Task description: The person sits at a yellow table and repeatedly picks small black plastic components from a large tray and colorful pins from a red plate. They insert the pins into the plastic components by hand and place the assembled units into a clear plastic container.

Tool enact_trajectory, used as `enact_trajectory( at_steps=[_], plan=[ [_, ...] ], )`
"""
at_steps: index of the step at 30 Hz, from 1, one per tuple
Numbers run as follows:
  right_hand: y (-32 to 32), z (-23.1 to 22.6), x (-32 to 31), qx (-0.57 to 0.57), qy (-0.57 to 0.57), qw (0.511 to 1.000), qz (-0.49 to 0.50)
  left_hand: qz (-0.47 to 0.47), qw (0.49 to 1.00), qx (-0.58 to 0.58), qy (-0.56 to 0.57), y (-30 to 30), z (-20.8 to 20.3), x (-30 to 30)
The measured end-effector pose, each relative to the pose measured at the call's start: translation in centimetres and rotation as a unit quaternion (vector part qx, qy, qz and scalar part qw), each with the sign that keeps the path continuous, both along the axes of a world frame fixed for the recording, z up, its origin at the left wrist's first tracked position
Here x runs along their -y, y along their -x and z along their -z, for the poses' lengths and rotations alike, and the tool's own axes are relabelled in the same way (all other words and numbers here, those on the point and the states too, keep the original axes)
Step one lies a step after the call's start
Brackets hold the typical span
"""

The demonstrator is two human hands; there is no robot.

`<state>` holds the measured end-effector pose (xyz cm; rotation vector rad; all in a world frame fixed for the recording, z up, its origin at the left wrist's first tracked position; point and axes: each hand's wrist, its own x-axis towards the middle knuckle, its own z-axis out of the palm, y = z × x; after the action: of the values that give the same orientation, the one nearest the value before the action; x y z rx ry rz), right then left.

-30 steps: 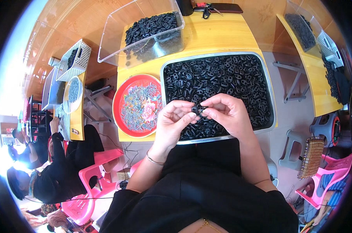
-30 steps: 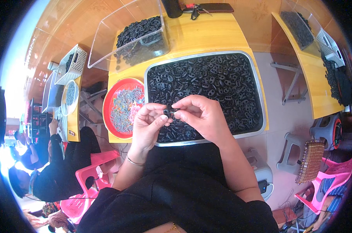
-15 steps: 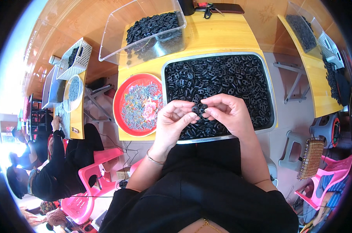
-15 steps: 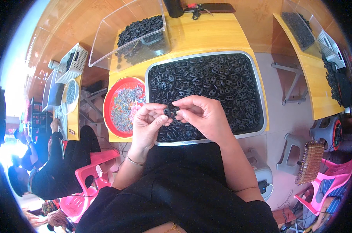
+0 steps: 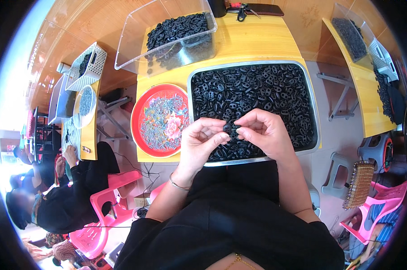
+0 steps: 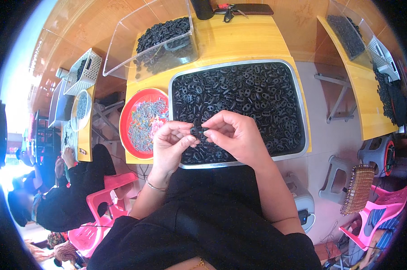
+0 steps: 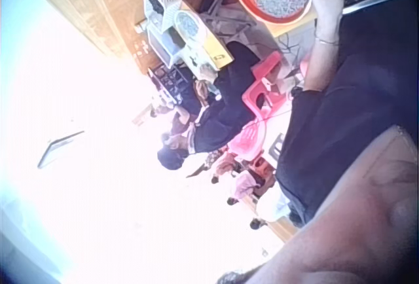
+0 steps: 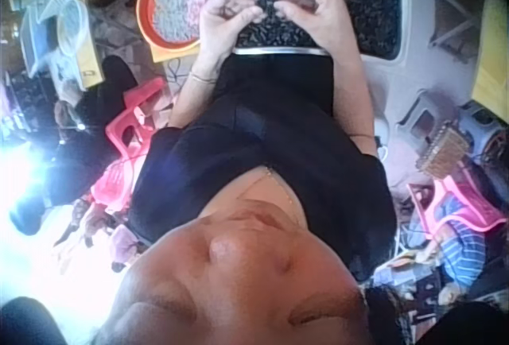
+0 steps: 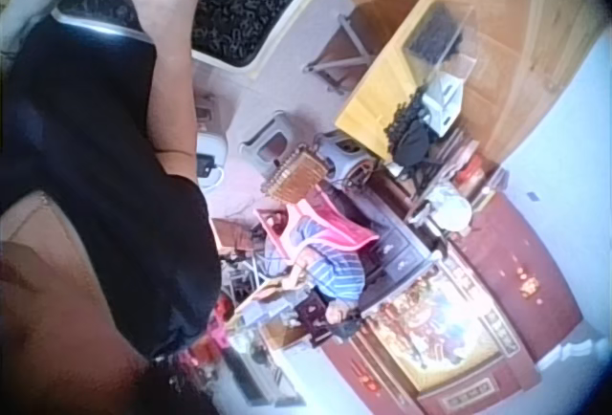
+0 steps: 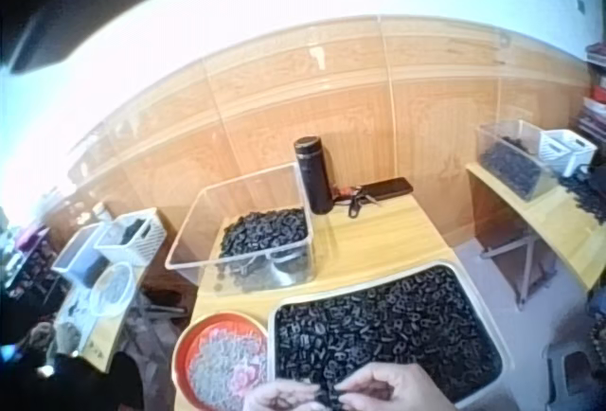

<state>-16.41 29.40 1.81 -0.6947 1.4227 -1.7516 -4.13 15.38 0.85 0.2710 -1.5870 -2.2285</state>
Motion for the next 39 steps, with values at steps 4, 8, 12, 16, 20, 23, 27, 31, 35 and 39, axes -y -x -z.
enact_trajectory(
  at_steps=[4, 8, 12, 16, 20, 23, 27, 31, 35, 39],
  plan=[
    [-0.23, -0.1, 0.06, -0.008, 0.0, 1.0, -0.005, -0.007, 1.0, -0.001, 0.016, -0.03, 0.11, -0.17],
    [-0.47, 0.1, 0.33, 0.004, 0.017, 1.0, 0.001, -0.004, 1.0, -0.005, 0.013, 0.04, 0.09, -0.24],
    [-0.45, -0.09, 0.29, 0.015, 0.019, 1.0, -0.003, -0.001, 1.0, 0.0, 0.01, 0.01, 0.14, -0.24],
    [-0.37, -0.16, 0.25, 0.017, 0.01, 1.0, -0.009, 0.004, 1.0, -0.001, 0.002, -0.04, 0.14, -0.2],
    [-0.35, -0.22, 0.19, 0.026, 0.007, 1.0, -0.017, 0.014, 1.0, 0.003, 0.005, -0.14, 0.32, -0.07],
    [-0.38, -0.29, 0.19, 0.035, 0.01, 0.999, -0.021, 0.015, 1.0, 0.01, 0.004, -0.25, 0.15, -0.05],
    [-0.39, -0.24, 0.07, 0.032, -0.002, 0.999, -0.029, 0.01, 0.999, 0.034, 0.018, -0.54, -0.01, -0.04],
    [-0.61, -0.32, 0.14, 0.035, -0.005, 0.999, -0.028, 0.006, 0.999, 0.033, 0.031, -0.61, -0.11, -0.09],
    [-0.61, 0.04, 0.22, 0.049, 0.013, 0.998, -0.034, 0.009, 0.999, 0.036, 0.009, -0.74, -0.06, 0.0],
    [-0.82, -0.01, 0.36, 0.002, 0.012, 1.0, -0.025, 0.012, 0.999, 0.028, -0.038, -0.69, -0.07, 0.07]
  ],
)
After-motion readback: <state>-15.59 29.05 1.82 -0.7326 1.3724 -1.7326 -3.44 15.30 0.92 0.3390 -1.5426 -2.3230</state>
